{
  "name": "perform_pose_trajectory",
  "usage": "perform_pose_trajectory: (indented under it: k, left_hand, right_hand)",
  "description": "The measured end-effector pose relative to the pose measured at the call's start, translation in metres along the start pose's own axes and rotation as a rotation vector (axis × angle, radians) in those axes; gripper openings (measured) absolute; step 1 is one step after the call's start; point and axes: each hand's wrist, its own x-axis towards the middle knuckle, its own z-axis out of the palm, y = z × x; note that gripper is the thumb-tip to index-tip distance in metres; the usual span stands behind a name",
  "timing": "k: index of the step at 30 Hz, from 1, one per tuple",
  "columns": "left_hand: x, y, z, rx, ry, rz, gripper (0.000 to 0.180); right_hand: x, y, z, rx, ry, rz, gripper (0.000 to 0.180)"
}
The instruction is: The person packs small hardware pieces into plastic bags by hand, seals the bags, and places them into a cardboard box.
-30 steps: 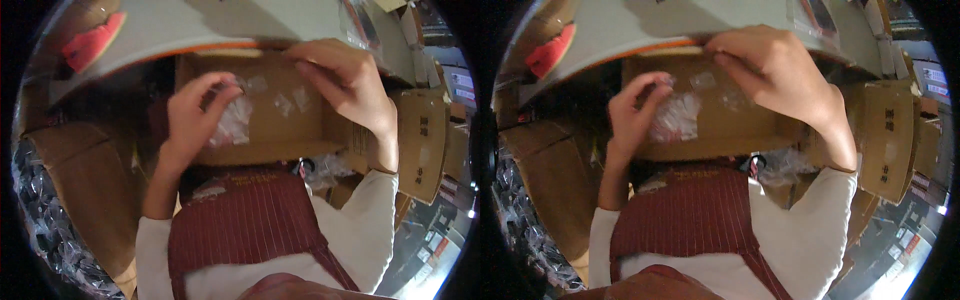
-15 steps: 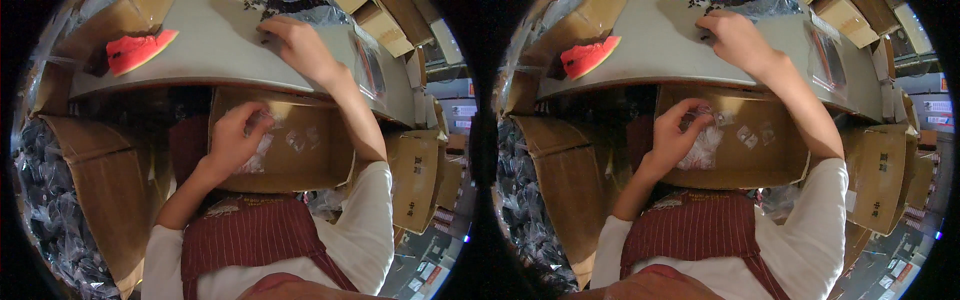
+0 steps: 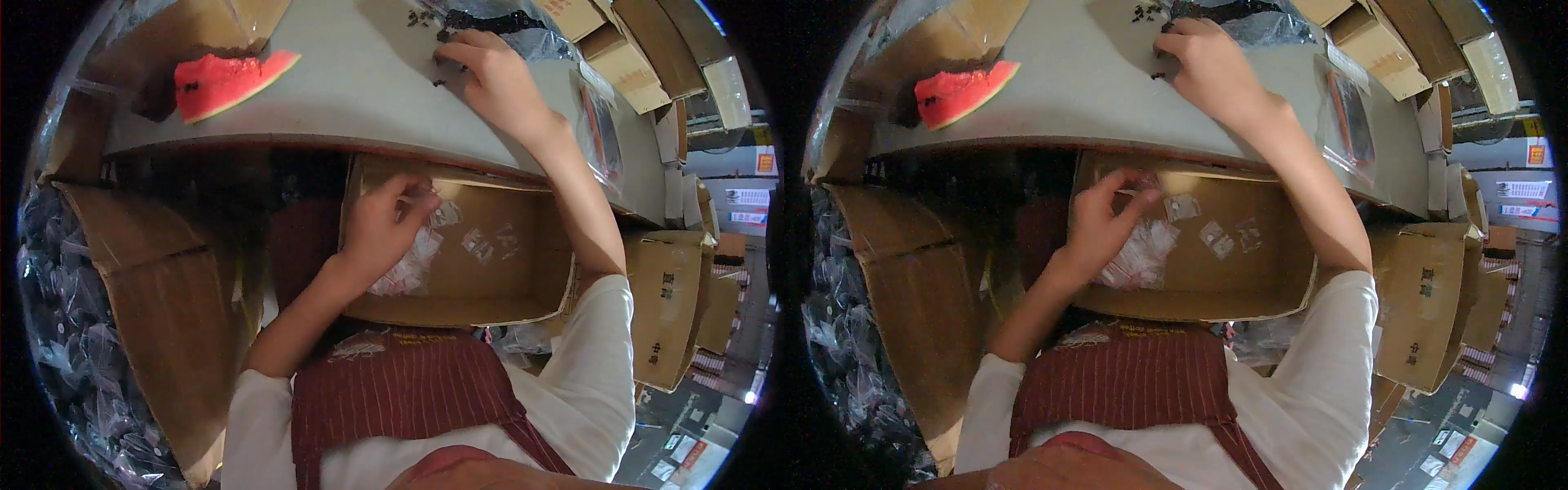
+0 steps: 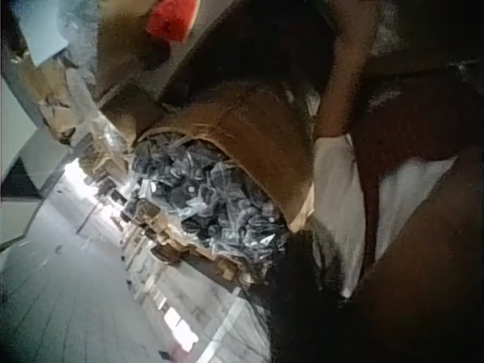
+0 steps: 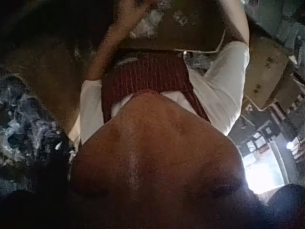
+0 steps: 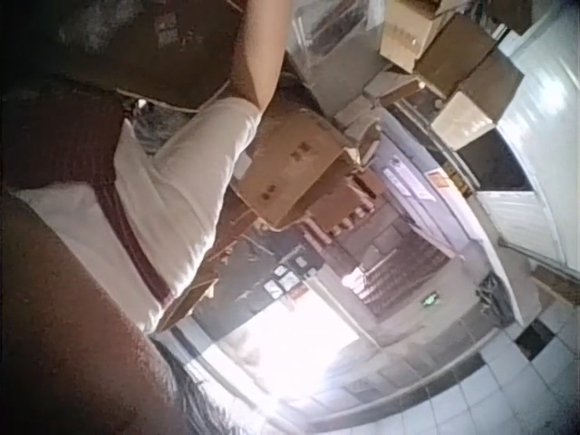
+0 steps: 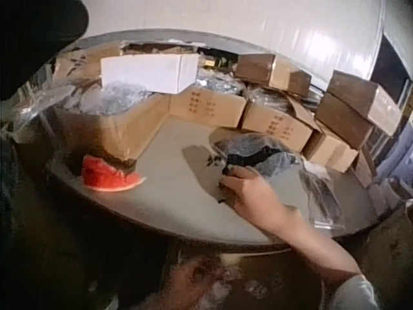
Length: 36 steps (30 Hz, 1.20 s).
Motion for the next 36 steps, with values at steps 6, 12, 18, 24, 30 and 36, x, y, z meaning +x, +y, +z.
perform_pose_trajectory:
  k: [6,12,18,24,30,36]
  left_hand:
    - [0.003,0.007,-0.002,0.019,0.050,0.045,0.030]
    - [0.010,-0.007,0.005,-0.022,0.144,0.091,0.028]
    - [0.008,-0.008,0.006,-0.094,0.148,0.037,0.031]
    - [0.012,-0.017,0.008,-0.100,0.202,0.088,0.035]
    - [0.005,-0.002,0.001,-0.272,0.100,0.001,0.036]
    - [0.003,-0.002,0.001,-0.384,0.055,0.051,0.035]
  right_hand:
    - [-0.009,-0.008,-0.016,0.186,-0.058,0.088,0.042]
    - [-0.014,-0.010,-0.009,0.266,0.004,0.082,0.044]
    - [-0.020,-0.021,-0.006,0.273,0.006,0.042,0.035]
    - [-0.034,-0.041,-0.011,0.345,0.007,0.052,0.032]
    - [-0.055,-0.077,-0.029,0.439,-0.024,0.010,0.036]
    - [-0.066,-0.078,-0.034,0.621,-0.059,0.094,0.037]
